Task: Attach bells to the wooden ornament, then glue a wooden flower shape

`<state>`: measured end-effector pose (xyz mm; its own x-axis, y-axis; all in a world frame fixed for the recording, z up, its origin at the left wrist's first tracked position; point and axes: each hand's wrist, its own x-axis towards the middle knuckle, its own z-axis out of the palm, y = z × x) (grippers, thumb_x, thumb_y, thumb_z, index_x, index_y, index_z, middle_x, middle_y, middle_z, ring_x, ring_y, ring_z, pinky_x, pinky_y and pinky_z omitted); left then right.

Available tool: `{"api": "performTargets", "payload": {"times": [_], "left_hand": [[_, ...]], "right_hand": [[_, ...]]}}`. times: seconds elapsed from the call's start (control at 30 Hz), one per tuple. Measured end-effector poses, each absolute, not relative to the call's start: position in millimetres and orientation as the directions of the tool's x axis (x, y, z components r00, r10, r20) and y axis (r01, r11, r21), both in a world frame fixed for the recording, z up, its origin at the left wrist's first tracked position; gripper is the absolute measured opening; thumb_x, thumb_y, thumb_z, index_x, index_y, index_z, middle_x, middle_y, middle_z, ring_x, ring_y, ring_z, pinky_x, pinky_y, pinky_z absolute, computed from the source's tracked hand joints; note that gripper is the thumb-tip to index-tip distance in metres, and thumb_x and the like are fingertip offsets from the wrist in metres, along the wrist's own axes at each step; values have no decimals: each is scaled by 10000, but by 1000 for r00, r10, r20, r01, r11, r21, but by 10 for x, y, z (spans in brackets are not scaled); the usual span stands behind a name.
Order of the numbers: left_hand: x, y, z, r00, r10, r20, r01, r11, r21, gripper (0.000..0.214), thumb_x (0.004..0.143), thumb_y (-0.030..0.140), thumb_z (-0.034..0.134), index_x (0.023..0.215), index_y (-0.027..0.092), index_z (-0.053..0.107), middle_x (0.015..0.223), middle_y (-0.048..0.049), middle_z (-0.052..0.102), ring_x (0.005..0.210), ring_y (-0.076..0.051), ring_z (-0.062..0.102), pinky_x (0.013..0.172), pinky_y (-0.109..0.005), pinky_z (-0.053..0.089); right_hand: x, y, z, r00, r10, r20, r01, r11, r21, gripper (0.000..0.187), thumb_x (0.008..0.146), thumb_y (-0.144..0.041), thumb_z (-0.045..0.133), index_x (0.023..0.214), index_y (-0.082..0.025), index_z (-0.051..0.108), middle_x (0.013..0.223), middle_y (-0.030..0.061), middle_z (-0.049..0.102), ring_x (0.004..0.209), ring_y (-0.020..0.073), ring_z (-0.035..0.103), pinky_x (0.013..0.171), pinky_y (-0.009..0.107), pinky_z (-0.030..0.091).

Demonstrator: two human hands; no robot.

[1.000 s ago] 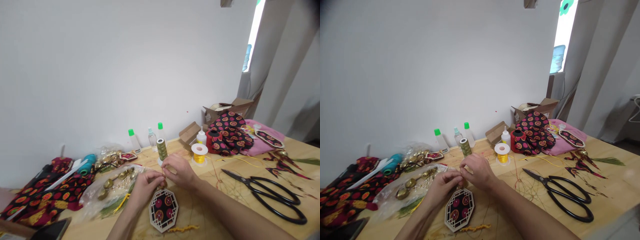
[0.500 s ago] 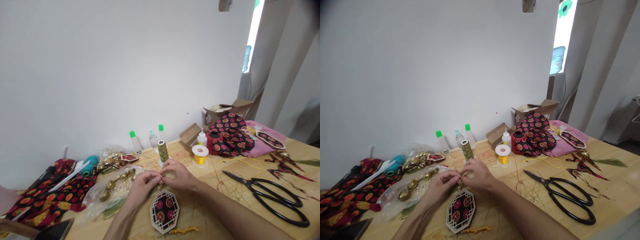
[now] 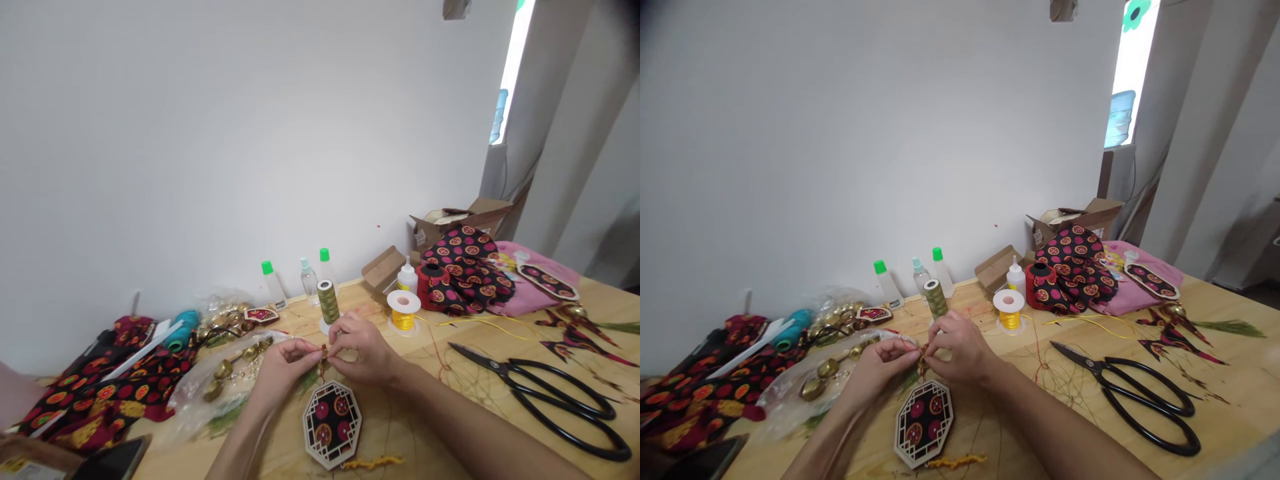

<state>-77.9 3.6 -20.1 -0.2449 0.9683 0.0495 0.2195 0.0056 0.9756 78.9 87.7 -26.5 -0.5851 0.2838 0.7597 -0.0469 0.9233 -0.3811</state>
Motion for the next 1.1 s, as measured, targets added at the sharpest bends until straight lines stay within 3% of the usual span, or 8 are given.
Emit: {"api": "performTargets", "payload": {"times": [0.1,0.2,0.27,0.37,0.57,0.73,0.83,1.1], "left_hand": [[-752,16,-162,-230,971,67,274,-1,962,154,570,273,675,602,135,614,660,-39,642,602,-132,558,609,-250,432],[-725,2,-127,-171,974,148,415,-65,908,90,591,239,655,588,154,627,667,-31,638,662,-149,561,670,-264,418],[-735,-1,-126,-112,964,242,559,-140,817,52,620,218,625,601,170,627,686,-25,637,697,-157,565,699,-276,416],[-786,1,-150,-39,930,365,722,-226,654,62,667,195,566,628,187,615,694,-15,629,701,-153,562,683,-277,423],[-805,-5,-162,14,876,481,915,-205,347,123,724,174,478,692,209,591,721,-3,623,697,-149,549,660,-277,414],[-739,22,-220,-45,823,567,874,-242,420,120,764,222,471,772,210,591,750,-7,634,693,-136,571,635,-248,434],[-730,46,-286,-82,799,596,855,-250,454,101,766,228,488,768,200,585,743,-4,641,686,-128,579,635,-237,447],[-749,58,-339,-78,795,602,819,-293,493,86,751,216,515,741,202,598,724,1,647,679,-130,582,639,-242,454]], "right_hand": [[775,845,-253,-597,333,730,-96,874,-477,66,648,-154,561,613,-193,601,721,15,595,693,135,521,680,276,392],[728,820,-294,-640,462,614,-55,770,-636,227,630,-122,541,838,-188,604,842,31,627,789,151,551,729,271,413],[692,807,-333,-682,479,552,-9,750,-662,342,618,-115,543,950,-190,574,904,35,628,823,157,553,742,264,415],[658,790,-367,-728,446,521,29,779,-627,340,627,-131,560,956,-212,575,867,13,636,801,156,550,738,259,409],[643,751,-372,-715,508,481,51,724,-688,352,628,-155,582,975,-210,568,866,17,638,797,169,556,735,284,422],[571,770,-471,-654,667,357,-136,361,-923,336,714,-197,496,1045,-144,527,846,54,653,754,155,600,696,286,468],[531,810,-528,-627,740,244,-176,171,-969,323,714,-258,508,1003,-120,554,728,42,661,673,156,608,647,294,480],[525,834,-536,-586,756,292,-155,250,-956,169,663,-244,537,729,-141,654,679,30,669,585,130,586,561,237,463]]}}
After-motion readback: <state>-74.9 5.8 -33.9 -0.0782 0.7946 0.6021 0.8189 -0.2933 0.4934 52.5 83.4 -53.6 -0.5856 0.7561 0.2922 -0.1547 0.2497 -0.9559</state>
